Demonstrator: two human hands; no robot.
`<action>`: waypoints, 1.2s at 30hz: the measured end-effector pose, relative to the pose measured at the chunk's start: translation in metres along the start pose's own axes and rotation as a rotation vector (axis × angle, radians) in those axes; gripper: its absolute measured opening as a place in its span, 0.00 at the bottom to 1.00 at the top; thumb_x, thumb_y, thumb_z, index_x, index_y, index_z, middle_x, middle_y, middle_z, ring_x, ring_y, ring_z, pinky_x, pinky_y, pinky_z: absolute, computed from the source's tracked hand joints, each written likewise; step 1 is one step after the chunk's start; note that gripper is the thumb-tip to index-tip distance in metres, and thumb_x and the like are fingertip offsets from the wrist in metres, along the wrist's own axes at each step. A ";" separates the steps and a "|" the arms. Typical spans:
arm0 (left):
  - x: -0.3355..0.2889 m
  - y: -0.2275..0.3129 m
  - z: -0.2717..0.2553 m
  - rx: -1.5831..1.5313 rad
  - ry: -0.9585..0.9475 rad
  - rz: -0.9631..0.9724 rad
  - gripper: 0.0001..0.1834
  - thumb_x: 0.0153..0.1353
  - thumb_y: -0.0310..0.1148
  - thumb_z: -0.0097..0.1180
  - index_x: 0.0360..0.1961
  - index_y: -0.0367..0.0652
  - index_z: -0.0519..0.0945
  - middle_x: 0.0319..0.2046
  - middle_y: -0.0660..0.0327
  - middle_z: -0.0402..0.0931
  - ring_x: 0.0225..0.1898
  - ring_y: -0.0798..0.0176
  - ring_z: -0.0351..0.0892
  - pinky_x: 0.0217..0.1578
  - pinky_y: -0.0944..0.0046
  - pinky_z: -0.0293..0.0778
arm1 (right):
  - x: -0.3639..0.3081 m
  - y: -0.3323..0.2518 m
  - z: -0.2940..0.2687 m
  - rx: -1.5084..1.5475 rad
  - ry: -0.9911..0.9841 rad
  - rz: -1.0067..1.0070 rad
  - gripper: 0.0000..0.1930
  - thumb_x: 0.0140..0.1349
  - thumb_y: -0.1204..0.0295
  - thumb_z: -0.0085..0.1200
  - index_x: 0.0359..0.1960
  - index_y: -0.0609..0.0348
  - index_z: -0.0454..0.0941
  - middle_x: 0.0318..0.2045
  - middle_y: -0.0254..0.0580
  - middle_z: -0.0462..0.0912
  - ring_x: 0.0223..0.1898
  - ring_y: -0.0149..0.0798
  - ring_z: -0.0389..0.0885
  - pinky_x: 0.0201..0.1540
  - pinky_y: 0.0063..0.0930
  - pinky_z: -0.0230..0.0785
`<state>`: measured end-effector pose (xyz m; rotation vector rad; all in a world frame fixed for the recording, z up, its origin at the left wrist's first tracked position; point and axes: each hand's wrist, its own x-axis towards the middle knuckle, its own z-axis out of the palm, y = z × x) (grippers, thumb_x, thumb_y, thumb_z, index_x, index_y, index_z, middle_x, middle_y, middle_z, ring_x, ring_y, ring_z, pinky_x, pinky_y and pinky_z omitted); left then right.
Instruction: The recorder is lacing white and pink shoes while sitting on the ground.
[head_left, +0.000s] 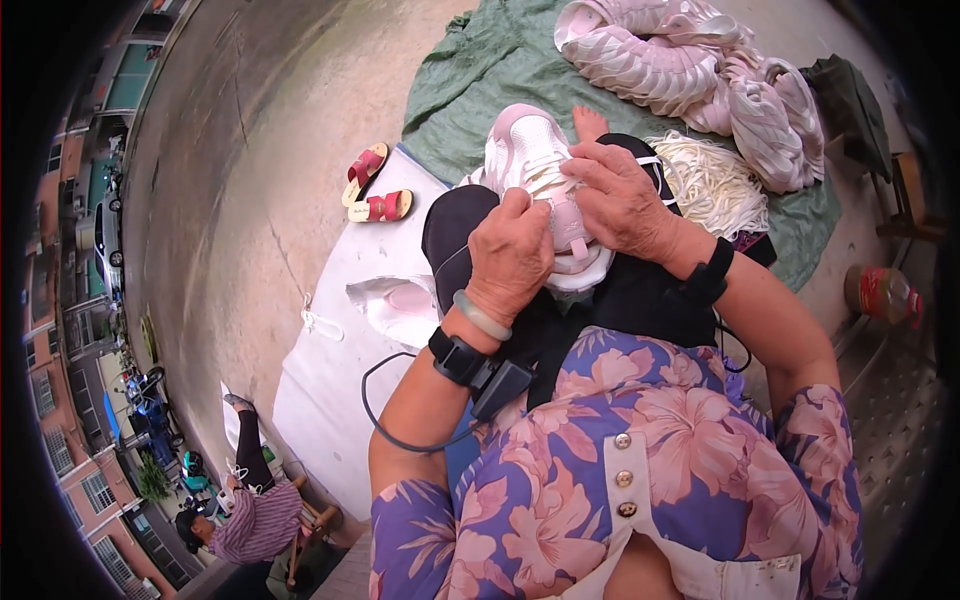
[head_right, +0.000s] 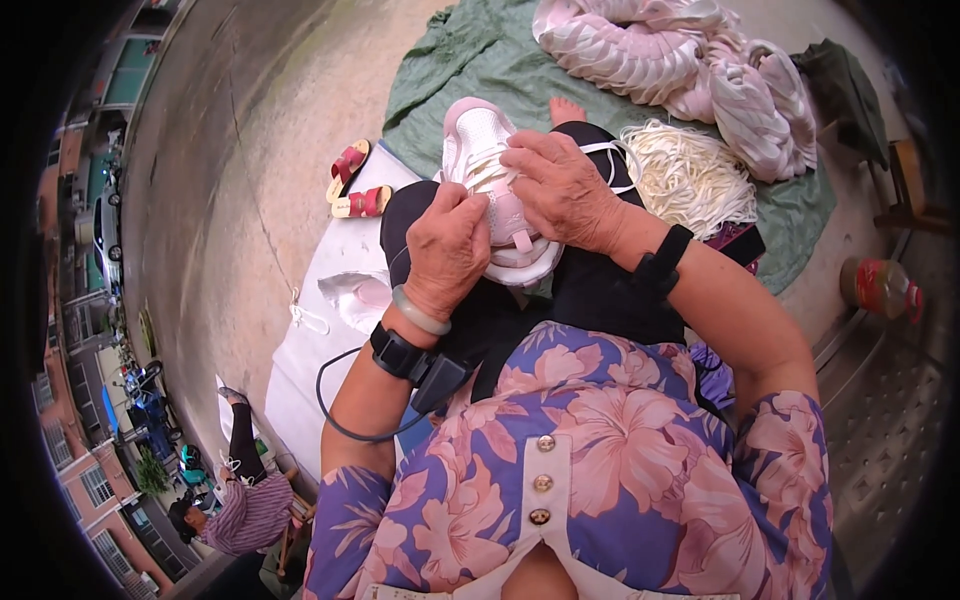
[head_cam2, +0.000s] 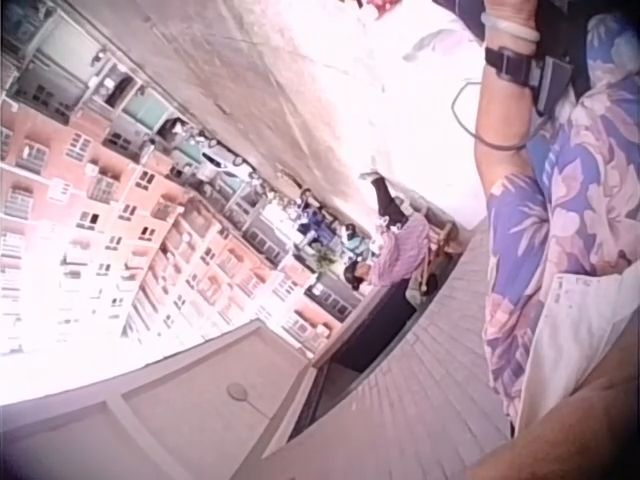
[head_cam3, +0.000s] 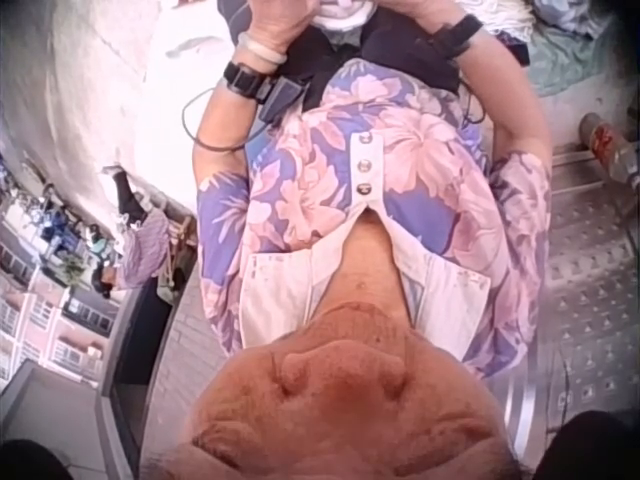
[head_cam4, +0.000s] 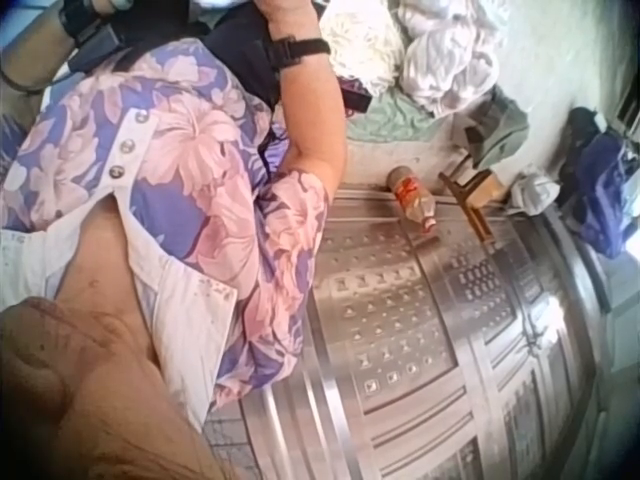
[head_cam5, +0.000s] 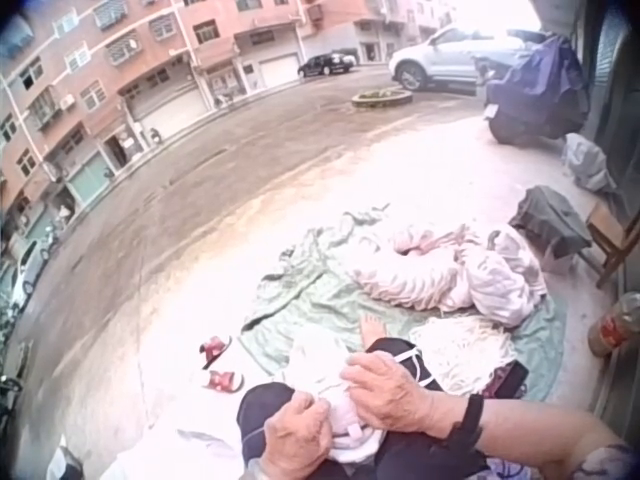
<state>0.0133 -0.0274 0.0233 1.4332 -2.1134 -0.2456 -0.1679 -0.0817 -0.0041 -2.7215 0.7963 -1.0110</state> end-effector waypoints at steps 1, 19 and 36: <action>0.000 0.000 0.000 0.008 -0.007 0.002 0.08 0.46 0.22 0.54 0.31 0.40 0.77 0.26 0.56 0.71 0.27 0.53 0.75 0.26 0.61 0.72 | 0.000 0.000 0.000 0.000 -0.002 0.001 0.08 0.37 0.73 0.54 0.21 0.62 0.73 0.42 0.44 0.72 0.52 0.46 0.67 0.52 0.41 0.58; -0.001 -0.004 -0.004 0.068 -0.035 -0.012 0.13 0.45 0.24 0.52 0.35 0.41 0.77 0.31 0.55 0.71 0.29 0.53 0.76 0.29 0.60 0.73 | -0.004 -0.003 0.022 0.557 0.003 0.503 0.04 0.49 0.72 0.52 0.27 0.54 0.74 0.45 0.37 0.71 0.50 0.44 0.67 0.53 0.39 0.53; 0.007 -0.004 -0.002 -0.013 -0.051 -0.080 0.13 0.46 0.24 0.48 0.35 0.38 0.77 0.31 0.53 0.71 0.29 0.50 0.76 0.30 0.60 0.73 | 0.001 0.005 0.015 0.068 0.016 0.143 0.05 0.49 0.72 0.53 0.29 0.56 0.73 0.44 0.41 0.73 0.56 0.45 0.64 0.58 0.50 0.45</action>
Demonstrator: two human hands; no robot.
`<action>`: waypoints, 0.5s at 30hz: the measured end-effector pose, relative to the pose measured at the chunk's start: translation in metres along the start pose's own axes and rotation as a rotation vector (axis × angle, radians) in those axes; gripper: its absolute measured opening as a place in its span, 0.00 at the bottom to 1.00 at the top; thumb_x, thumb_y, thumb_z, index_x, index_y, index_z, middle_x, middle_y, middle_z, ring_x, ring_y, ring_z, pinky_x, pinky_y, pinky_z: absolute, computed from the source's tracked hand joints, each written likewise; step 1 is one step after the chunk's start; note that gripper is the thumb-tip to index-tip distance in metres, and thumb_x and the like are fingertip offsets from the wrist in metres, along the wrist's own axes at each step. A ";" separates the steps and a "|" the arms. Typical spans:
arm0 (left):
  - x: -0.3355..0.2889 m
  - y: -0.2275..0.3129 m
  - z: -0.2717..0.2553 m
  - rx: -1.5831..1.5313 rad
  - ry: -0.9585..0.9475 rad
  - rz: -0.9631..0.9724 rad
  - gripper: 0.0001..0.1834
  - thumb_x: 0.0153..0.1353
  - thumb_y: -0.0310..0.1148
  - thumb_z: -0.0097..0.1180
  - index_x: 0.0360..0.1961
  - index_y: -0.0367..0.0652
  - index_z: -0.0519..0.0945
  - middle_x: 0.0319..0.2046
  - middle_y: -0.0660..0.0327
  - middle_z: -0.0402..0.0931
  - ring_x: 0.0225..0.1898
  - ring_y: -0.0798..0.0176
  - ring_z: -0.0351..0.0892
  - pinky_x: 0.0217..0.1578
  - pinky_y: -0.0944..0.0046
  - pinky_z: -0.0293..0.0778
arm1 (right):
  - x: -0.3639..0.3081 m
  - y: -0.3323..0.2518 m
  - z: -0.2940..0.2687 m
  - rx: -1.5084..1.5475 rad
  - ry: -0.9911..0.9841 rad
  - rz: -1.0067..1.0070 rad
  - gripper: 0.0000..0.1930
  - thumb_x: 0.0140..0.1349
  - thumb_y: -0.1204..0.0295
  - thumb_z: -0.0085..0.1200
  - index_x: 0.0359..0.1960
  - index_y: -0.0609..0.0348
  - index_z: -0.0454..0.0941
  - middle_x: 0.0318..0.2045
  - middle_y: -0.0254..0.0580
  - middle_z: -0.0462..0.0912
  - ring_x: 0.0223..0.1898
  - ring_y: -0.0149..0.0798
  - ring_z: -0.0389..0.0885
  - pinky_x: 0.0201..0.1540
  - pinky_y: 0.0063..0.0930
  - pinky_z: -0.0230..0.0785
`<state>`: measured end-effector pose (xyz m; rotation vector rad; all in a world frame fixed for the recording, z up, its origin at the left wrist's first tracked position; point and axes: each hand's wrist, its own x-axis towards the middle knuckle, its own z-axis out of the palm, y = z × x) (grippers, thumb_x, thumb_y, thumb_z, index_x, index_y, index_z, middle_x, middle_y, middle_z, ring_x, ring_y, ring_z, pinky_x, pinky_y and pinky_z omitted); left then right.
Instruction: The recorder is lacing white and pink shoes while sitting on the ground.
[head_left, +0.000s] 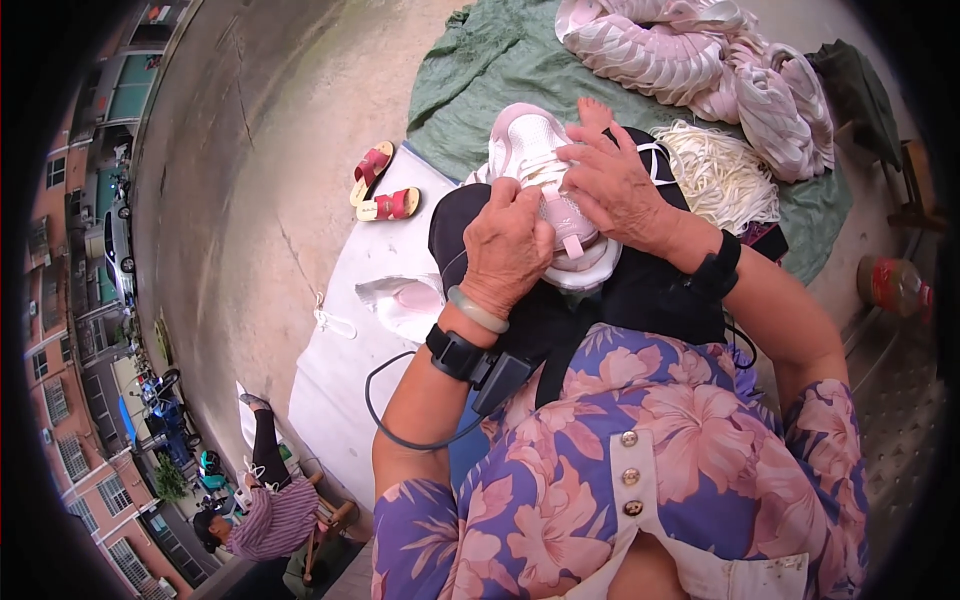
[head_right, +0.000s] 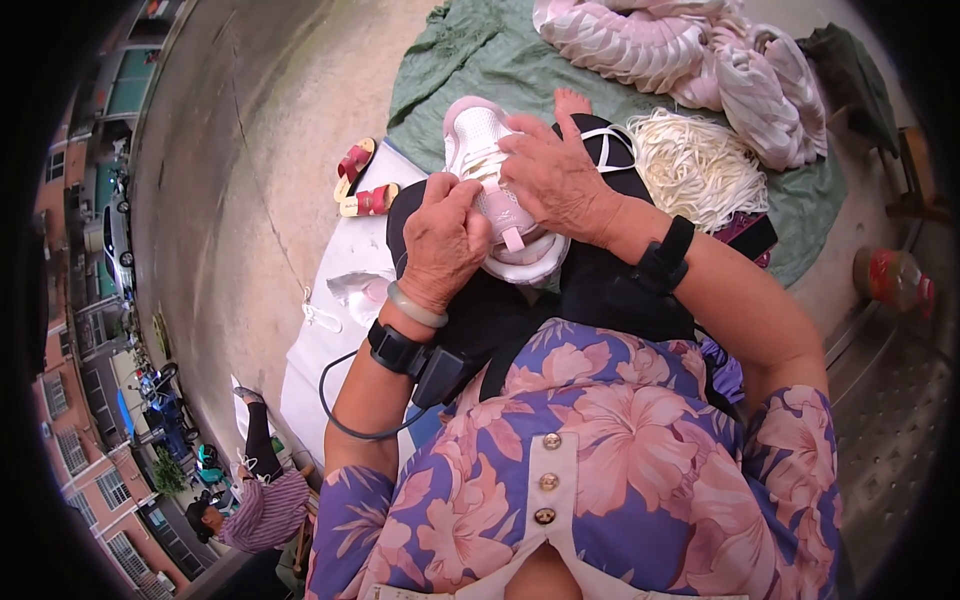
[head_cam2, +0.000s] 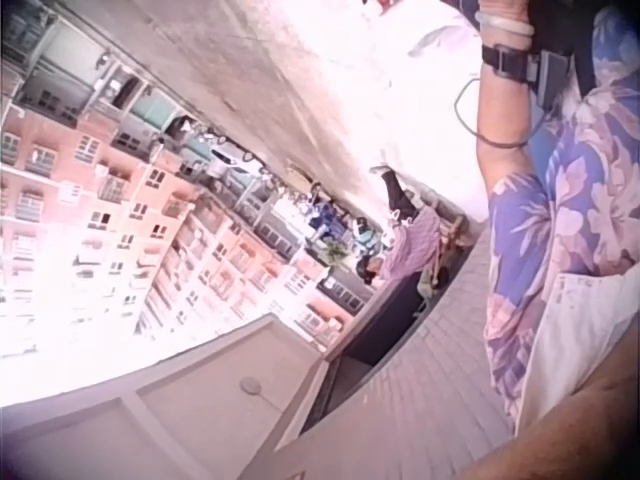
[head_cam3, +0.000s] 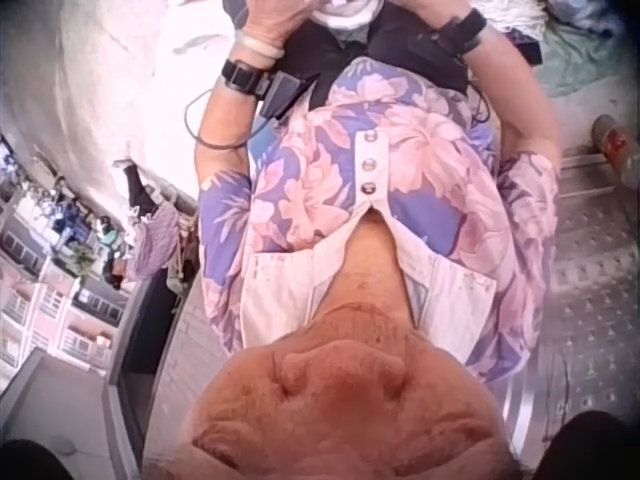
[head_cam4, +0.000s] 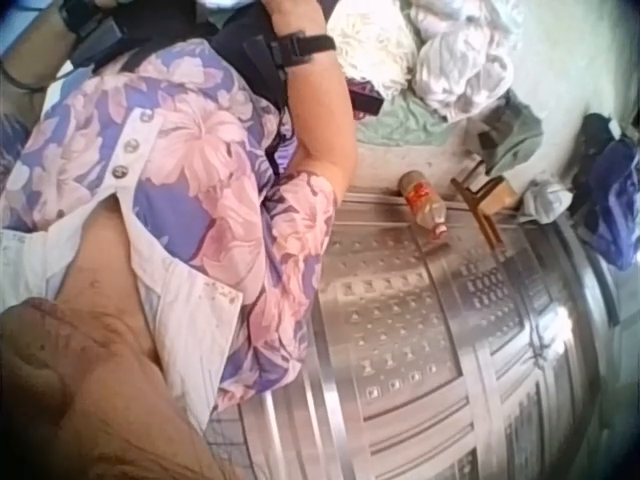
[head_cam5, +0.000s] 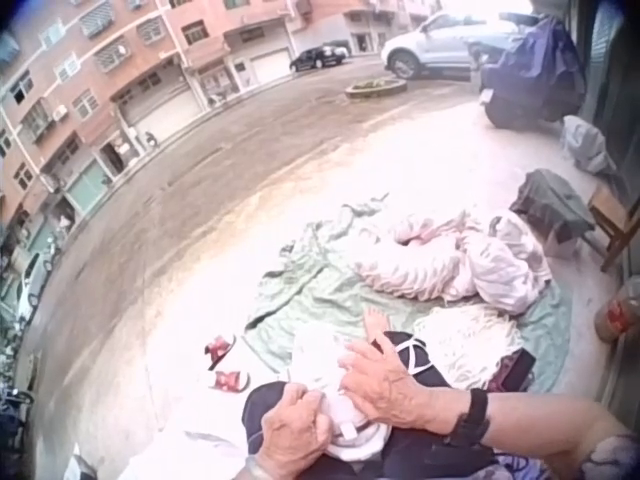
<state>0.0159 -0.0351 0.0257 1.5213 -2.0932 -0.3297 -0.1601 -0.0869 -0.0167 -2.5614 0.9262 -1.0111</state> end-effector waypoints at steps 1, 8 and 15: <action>0.000 -0.001 0.001 -0.011 0.004 -0.003 0.13 0.46 0.24 0.48 0.35 0.38 0.77 0.30 0.53 0.71 0.29 0.50 0.75 0.30 0.60 0.73 | -0.001 -0.002 0.003 0.002 0.001 0.000 0.05 0.49 0.72 0.53 0.29 0.56 0.73 0.44 0.41 0.73 0.56 0.45 0.64 0.58 0.50 0.45; 0.002 -0.004 0.008 -0.100 0.043 -0.076 0.07 0.48 0.25 0.52 0.31 0.39 0.77 0.28 0.54 0.70 0.28 0.54 0.74 0.30 0.63 0.71 | 0.003 -0.012 0.017 0.216 -0.077 0.370 0.04 0.54 0.71 0.48 0.27 0.56 0.74 0.42 0.39 0.71 0.50 0.43 0.67 0.54 0.50 0.51; 0.008 -0.004 0.021 -0.260 0.060 -0.295 0.05 0.51 0.27 0.57 0.26 0.36 0.76 0.27 0.60 0.67 0.27 0.65 0.69 0.29 0.68 0.67 | 0.012 -0.006 0.004 0.301 -0.226 0.444 0.06 0.53 0.70 0.48 0.25 0.59 0.73 0.41 0.41 0.70 0.49 0.44 0.67 0.50 0.51 0.53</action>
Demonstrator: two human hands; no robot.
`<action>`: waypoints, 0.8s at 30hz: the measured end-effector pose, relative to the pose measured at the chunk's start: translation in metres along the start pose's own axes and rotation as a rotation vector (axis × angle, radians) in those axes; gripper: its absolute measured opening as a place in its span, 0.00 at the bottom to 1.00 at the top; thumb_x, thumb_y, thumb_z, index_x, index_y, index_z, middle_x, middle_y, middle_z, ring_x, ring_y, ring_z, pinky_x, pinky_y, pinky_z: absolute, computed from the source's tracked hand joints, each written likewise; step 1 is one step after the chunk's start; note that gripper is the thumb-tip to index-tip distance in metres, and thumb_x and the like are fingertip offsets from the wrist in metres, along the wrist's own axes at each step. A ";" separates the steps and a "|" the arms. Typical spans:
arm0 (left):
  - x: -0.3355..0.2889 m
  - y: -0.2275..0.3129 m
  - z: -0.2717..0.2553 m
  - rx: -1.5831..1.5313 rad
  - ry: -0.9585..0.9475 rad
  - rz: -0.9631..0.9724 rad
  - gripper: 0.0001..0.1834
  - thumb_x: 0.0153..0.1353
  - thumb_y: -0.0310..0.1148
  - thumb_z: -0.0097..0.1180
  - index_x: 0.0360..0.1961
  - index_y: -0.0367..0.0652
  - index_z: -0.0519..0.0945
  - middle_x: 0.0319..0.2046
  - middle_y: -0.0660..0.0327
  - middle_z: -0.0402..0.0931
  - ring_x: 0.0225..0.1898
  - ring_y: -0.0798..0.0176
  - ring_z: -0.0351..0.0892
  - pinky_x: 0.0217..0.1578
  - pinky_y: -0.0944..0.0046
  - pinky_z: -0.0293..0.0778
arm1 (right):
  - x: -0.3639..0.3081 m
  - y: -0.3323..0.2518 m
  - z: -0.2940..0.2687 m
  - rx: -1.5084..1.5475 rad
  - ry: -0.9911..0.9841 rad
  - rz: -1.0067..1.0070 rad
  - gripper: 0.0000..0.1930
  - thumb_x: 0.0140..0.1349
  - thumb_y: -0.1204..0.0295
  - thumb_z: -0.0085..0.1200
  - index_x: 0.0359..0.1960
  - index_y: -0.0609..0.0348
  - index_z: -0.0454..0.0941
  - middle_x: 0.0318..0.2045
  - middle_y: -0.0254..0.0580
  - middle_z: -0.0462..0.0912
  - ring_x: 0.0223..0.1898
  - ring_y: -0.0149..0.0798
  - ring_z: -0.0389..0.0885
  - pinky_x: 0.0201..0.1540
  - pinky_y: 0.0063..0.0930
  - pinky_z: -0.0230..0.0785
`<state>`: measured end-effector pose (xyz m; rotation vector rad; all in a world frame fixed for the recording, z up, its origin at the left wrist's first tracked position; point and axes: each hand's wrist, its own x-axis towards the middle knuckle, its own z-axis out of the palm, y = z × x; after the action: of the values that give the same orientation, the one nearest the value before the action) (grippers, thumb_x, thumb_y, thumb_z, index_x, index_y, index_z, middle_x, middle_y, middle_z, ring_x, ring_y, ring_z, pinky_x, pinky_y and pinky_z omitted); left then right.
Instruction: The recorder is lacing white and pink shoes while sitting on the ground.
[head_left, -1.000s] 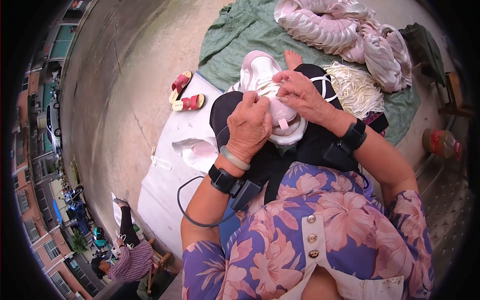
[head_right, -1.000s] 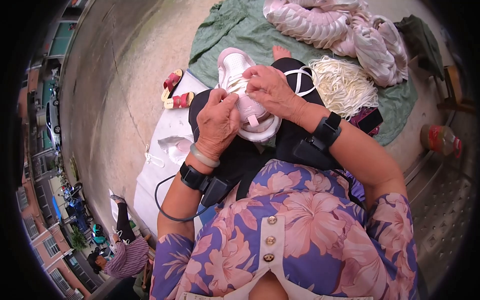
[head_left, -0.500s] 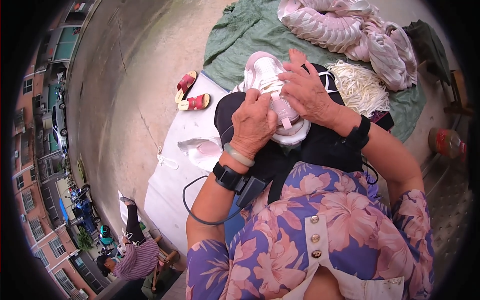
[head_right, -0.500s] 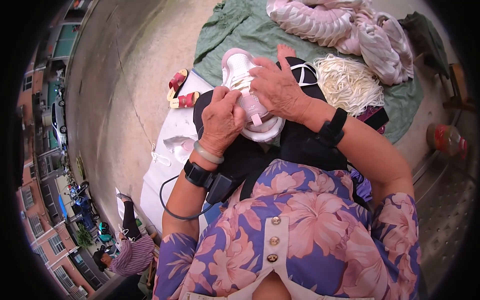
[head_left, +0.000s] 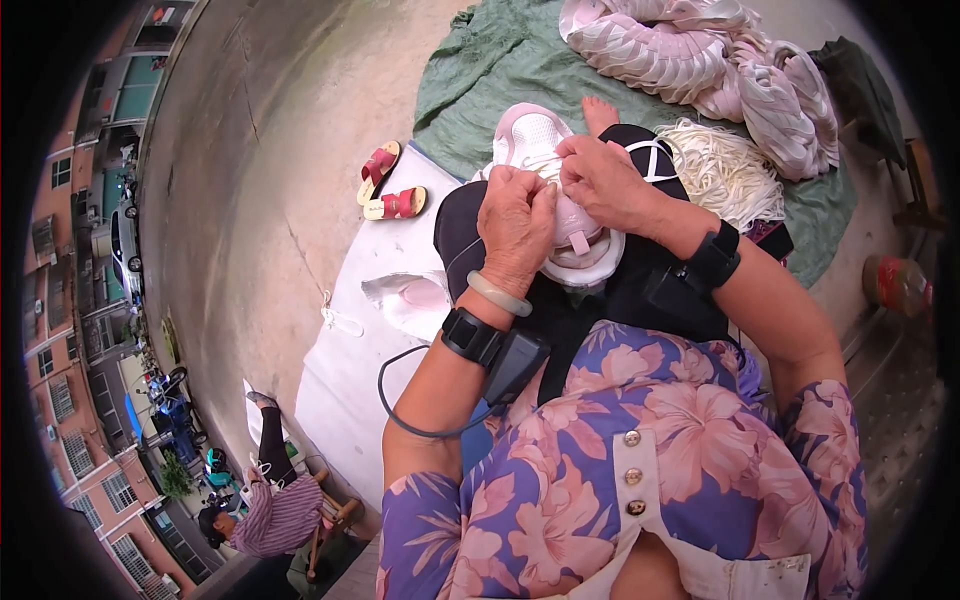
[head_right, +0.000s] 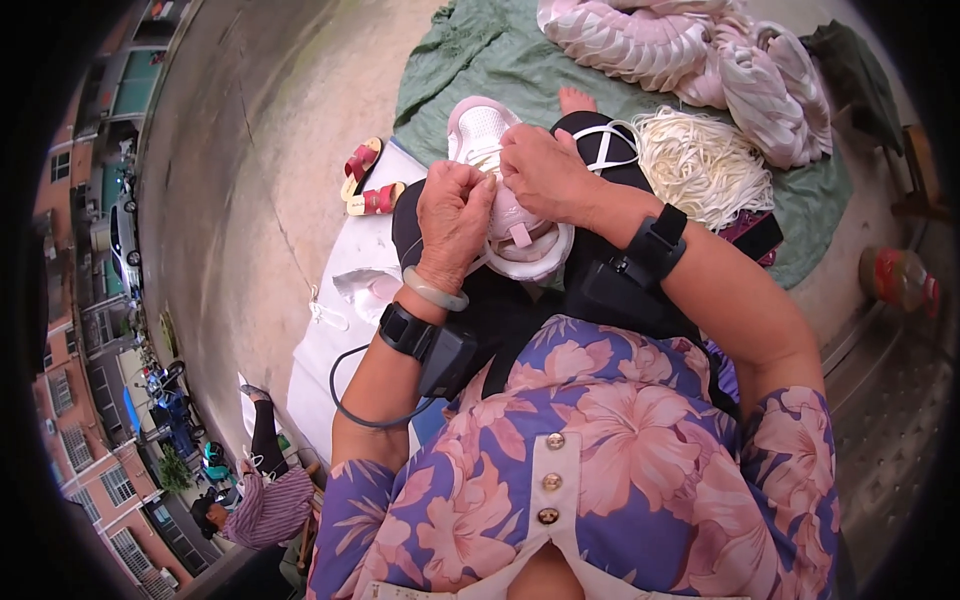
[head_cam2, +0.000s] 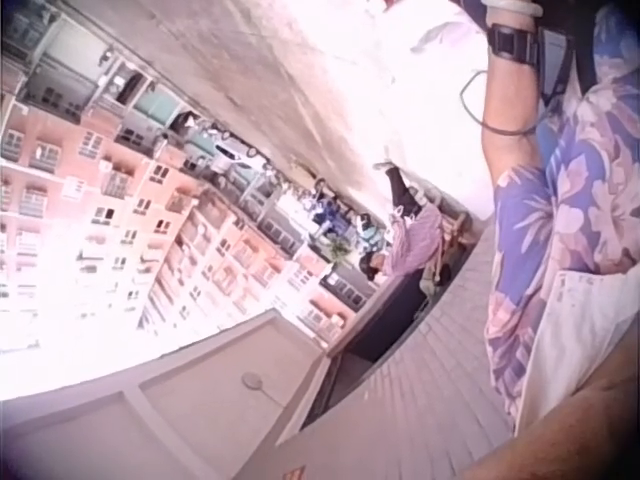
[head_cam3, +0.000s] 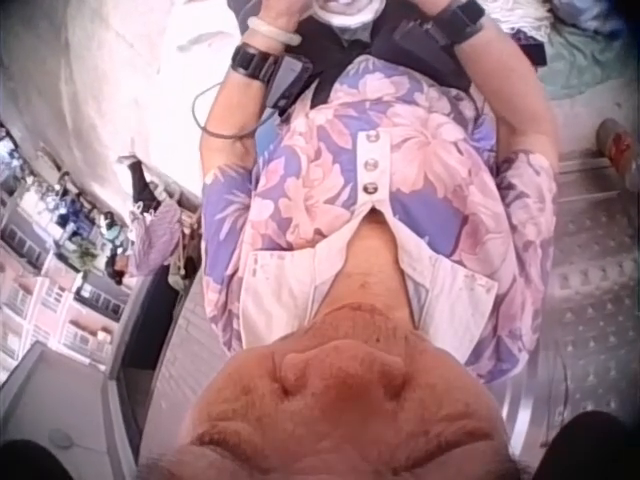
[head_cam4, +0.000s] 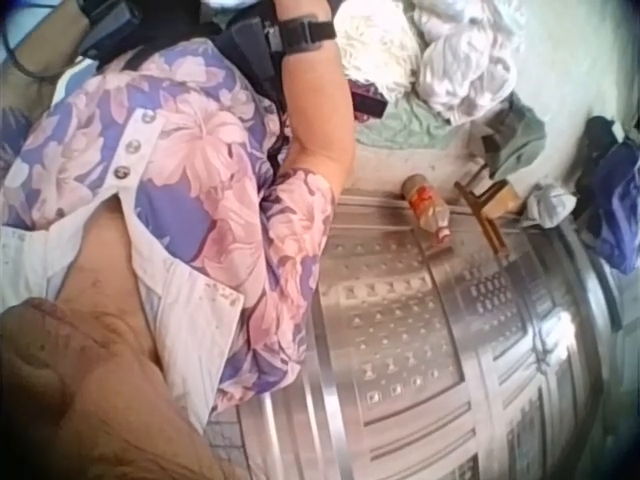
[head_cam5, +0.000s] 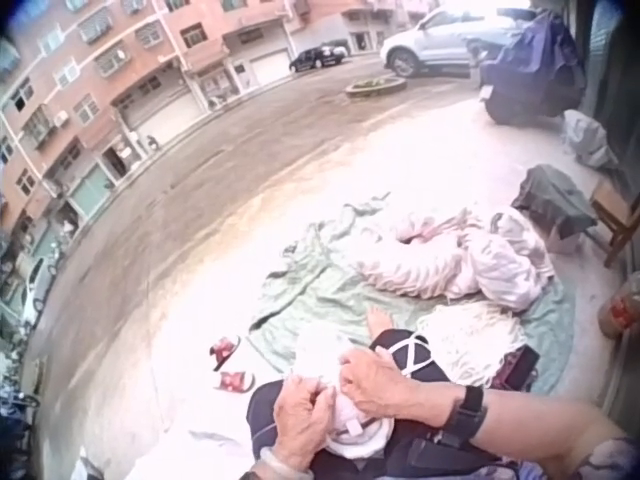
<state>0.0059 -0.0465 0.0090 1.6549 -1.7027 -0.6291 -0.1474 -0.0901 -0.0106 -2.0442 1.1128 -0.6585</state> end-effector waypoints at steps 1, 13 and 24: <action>0.001 -0.001 0.002 0.002 0.005 0.000 0.05 0.52 0.27 0.57 0.25 0.36 0.75 0.28 0.60 0.67 0.28 0.66 0.69 0.29 0.68 0.67 | 0.001 -0.002 -0.005 -0.032 -0.037 -0.014 0.07 0.51 0.69 0.50 0.25 0.59 0.73 0.40 0.42 0.71 0.46 0.43 0.68 0.48 0.48 0.56; -0.018 0.000 -0.053 -0.380 0.129 -0.075 0.07 0.61 0.25 0.47 0.26 0.35 0.72 0.39 0.61 0.68 0.22 0.78 0.64 0.25 0.76 0.64 | -0.009 0.014 -0.042 -0.105 0.206 -0.339 0.08 0.44 0.73 0.50 0.27 0.58 0.67 0.41 0.44 0.76 0.44 0.46 0.73 0.60 0.52 0.45; -0.073 -0.088 -0.124 0.834 0.023 -0.078 0.04 0.51 0.28 0.52 0.23 0.40 0.73 0.38 0.54 0.73 0.36 0.50 0.72 0.36 0.54 0.66 | 0.002 0.011 -0.024 0.070 0.495 -0.231 0.04 0.54 0.73 0.47 0.31 0.58 0.72 0.21 0.42 0.73 0.28 0.48 0.70 0.43 0.39 0.60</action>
<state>0.1546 0.0326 0.0152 2.2652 -2.0318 0.1173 -0.1688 -0.1045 -0.0040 -2.0191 1.1036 -1.3554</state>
